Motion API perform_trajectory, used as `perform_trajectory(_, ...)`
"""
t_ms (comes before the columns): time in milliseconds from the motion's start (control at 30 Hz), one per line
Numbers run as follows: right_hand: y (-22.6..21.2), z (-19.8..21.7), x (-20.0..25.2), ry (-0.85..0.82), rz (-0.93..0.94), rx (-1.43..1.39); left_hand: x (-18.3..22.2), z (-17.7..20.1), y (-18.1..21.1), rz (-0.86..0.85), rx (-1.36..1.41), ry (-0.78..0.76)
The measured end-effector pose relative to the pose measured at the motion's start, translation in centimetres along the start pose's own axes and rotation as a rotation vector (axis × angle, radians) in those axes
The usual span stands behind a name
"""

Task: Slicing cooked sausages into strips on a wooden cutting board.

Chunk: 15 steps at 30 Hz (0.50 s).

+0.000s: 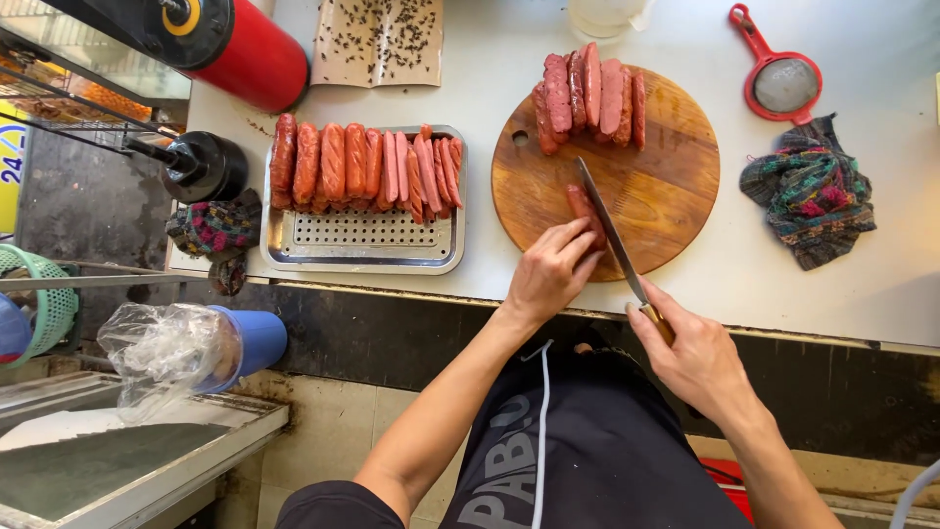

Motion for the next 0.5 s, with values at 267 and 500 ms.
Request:
perform_trajectory(267, -2.3, -0.3, 0.6, -0.184, -0.208, -0.030, -1.1, 2.2, -1.0, 0.094, -0.001, -0.026)
perform_trajectory(500, -3.4, -0.9, 0.3, -0.096, -0.206, 0.018, -1.4, 2.0, -1.6, 0.129, -0.004, -0.063)
Point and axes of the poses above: each hand's wrist, its own x-axis away from the middle knuckle, its own z-axis out of the back of the hand, y = z × x, the point moved 1 cm from there along -x, towards the middle knuckle, and after that the axes turned 10 degrees about -z, right-handed, at the moved point
